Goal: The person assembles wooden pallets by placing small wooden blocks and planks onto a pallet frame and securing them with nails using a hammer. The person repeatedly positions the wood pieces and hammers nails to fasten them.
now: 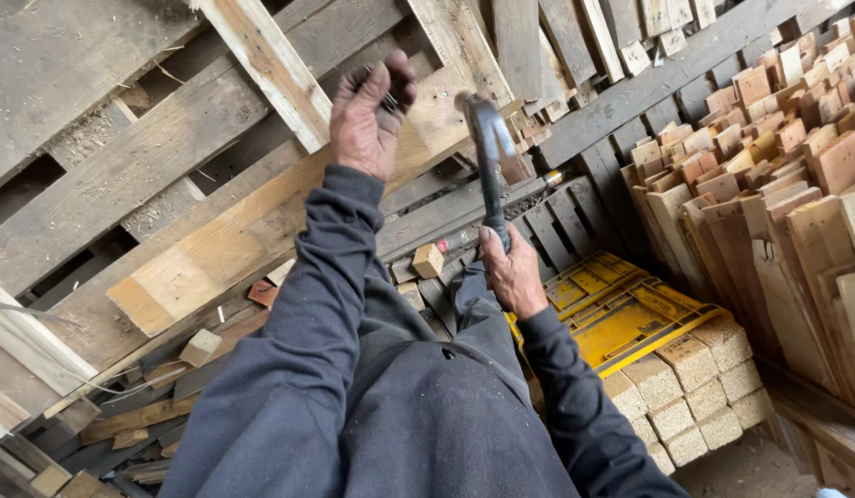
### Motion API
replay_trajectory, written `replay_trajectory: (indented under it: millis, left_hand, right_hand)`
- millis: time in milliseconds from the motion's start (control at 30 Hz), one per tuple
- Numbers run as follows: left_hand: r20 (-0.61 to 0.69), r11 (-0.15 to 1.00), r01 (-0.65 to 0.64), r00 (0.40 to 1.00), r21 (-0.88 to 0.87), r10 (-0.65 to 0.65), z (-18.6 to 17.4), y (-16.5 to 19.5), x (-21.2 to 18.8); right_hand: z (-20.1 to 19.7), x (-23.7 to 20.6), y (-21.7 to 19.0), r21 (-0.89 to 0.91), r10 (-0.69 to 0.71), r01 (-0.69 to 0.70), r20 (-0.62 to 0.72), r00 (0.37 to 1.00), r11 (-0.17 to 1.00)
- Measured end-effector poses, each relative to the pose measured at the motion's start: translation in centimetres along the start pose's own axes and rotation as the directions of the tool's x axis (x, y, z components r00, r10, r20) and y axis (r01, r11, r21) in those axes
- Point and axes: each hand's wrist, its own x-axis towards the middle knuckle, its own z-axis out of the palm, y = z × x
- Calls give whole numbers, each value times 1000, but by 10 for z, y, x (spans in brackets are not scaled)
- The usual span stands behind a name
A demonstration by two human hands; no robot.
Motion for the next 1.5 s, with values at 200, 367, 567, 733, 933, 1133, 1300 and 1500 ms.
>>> replay_trajectory:
  millis: [200, 367, 567, 733, 933, 1133, 1300, 1500]
  left_hand:
    - [-22, 981, 186, 982, -47, -188, 4, -1, -18]
    - [-22, 979, 200, 980, 46, -199, -10, -9, -19]
    - [-32, 971, 168, 986, 172, -165, -16, -7, -23]
    - [18, 888, 159, 983, 431, -185, -22, 0, -18]
    - [290, 469, -292, 954, 833, 79, -33, -24, -2]
    - [440, 59, -461, 872, 885, 214, -25, -35, -21]
    - [428, 11, -435, 889, 900, 162, -16, -28, -27]
    - [393, 30, -400, 911, 916, 126, -31, -36, -16]
  right_hand:
    - [-9, 4, 3, -69, -1, 2, 15, 1000, 998]
    - [-5, -13, 12, -16, -37, 36, -58, 998, 999]
    - [4, -3, 10, -24, 65, -65, 3, 998, 998]
    - [-1, -18, 2, -73, 74, -74, -12, 997, 995]
    - [3, -15, 5, -145, -43, 29, -90, 995, 989]
    - [-3, -32, 0, 32, 14, -12, -86, 996, 999]
    - [-1, -57, -10, 184, -403, 401, -24, 915, 898]
    - [0, -41, -36, -141, 3, -12, -66, 998, 990]
